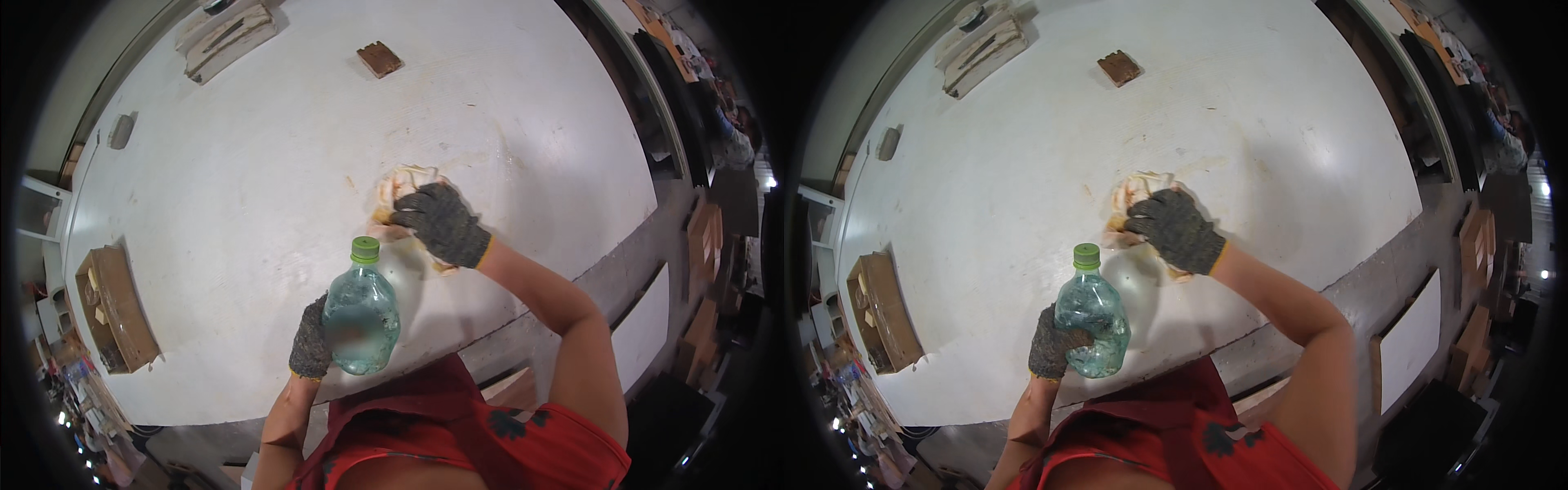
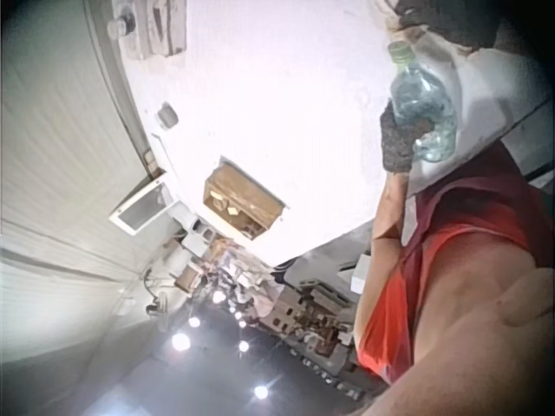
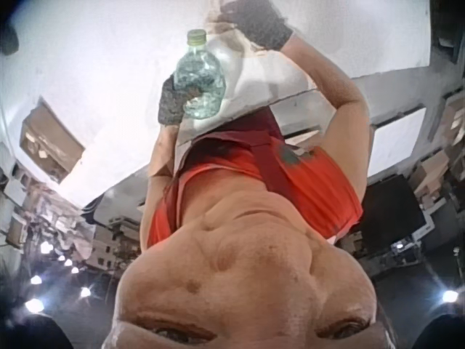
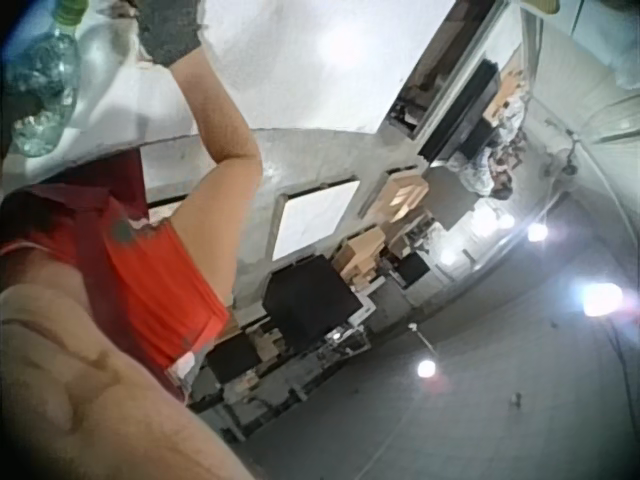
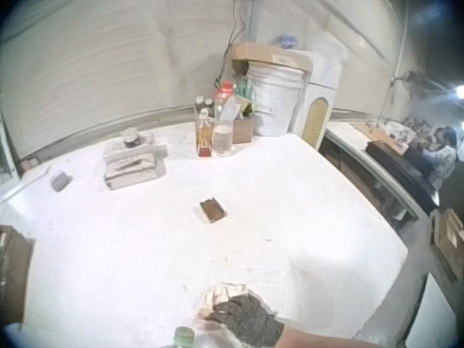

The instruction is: The person cleans a white tabletop by first using a duster to remove debris, then applying liquid from a bottle and wiping the surface with a cloth. They move a wooden box and other items while wiping different parts of the table.

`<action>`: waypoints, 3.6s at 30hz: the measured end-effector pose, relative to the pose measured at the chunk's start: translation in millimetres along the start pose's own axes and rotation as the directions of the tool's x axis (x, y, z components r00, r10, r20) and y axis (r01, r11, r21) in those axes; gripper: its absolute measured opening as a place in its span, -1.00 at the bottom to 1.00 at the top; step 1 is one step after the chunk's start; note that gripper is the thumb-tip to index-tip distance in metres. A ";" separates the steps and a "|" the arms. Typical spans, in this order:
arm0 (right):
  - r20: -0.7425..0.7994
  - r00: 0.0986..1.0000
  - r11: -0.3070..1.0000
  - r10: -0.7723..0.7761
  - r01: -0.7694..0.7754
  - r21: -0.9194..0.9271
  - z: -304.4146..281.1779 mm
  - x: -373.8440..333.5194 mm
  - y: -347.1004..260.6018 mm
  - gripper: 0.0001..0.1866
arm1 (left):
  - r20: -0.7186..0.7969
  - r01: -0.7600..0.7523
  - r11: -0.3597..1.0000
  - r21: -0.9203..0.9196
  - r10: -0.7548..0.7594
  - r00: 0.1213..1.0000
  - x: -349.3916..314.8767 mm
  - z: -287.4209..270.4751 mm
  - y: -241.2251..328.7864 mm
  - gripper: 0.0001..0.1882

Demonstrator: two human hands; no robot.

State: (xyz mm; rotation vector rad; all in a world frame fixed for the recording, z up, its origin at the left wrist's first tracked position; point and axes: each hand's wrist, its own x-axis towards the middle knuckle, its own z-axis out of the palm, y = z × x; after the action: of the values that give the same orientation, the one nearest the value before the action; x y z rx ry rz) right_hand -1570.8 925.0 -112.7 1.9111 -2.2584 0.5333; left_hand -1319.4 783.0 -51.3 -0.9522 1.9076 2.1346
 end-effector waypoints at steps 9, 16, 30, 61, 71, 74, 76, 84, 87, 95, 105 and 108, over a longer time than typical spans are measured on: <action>-0.390 0.798 0.749 0.460 -0.585 -0.312 24.9 69.5 211.6 -0.76 | -0.023 0.100 0.995 0.015 -0.100 0.995 -15.0 -7.0 1.2 -0.60; -0.068 0.996 0.993 0.064 -0.057 0.101 37.2 66.2 -23.5 -0.59 | 0.014 0.073 0.991 -0.114 -0.071 0.997 -33.5 -26.2 -17.2 -0.48; -0.141 0.923 0.900 0.357 -0.381 -0.213 73.9 173.3 73.7 -0.76 | -0.023 0.105 0.957 -0.271 -0.116 0.993 -76.0 -79.8 -51.5 -0.40; 0.202 0.880 0.896 -0.430 0.389 0.216 47.9 70.0 -108.4 -0.68 | -0.110 0.028 0.917 -0.398 -0.078 0.991 -110.9 -124.0 -72.4 -0.39; -0.172 0.941 0.902 0.293 -0.331 -0.275 102.6 207.9 6.3 -0.79 | -0.110 0.103 0.977 -0.186 -0.124 0.986 -117.6 -125.1 -81.5 -0.43; -0.166 0.961 0.973 0.221 -0.229 -0.032 95.0 137.4 -63.9 -0.78 | -0.083 0.107 0.963 -0.247 -0.131 0.988 -112.5 -111.2 -75.2 -0.45; -0.096 0.994 0.996 0.050 -0.056 -0.068 64.3 86.2 -93.6 -0.75 | -0.102 0.043 0.982 -0.183 -0.062 0.993 -111.7 -109.7 -83.0 -0.50; -0.316 0.739 0.543 0.595 -0.659 -0.521 -39.9 -117.5 76.4 -0.76 | 0.055 0.115 0.982 -0.153 -0.108 0.993 -108.1 -96.0 -68.9 -0.52; -0.426 0.640 0.447 0.639 -0.760 -0.471 -27.3 -123.5 55.2 -0.76 | 0.065 0.109 0.990 -0.087 -0.103 0.993 -107.5 -94.6 -68.8 -0.53; -0.211 0.864 0.889 0.456 -0.455 0.058 4.6 -75.0 -216.7 -0.64 | 0.034 0.134 0.989 0.063 -0.136 0.990 -102.6 -75.5 -41.1 -0.57; -0.404 0.745 0.710 0.530 -0.651 -0.268 -67.5 -222.5 28.5 -0.64 | 0.169 0.129 0.986 0.108 -0.146 0.975 -60.4 -34.1 -16.6 -0.67; -0.420 0.323 0.143 0.848 -0.903 -0.405 -89.5 -251.0 133.5 -0.72 | 0.192 0.168 0.977 0.134 -0.192 0.962 -38.8 -23.2 -18.3 -0.59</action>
State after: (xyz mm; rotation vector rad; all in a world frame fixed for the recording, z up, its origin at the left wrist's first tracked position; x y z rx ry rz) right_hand -1665.2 1206.8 -135.4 0.0434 -2.7890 -0.0729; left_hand -1271.2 777.1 -46.7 -0.8149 1.7536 1.9141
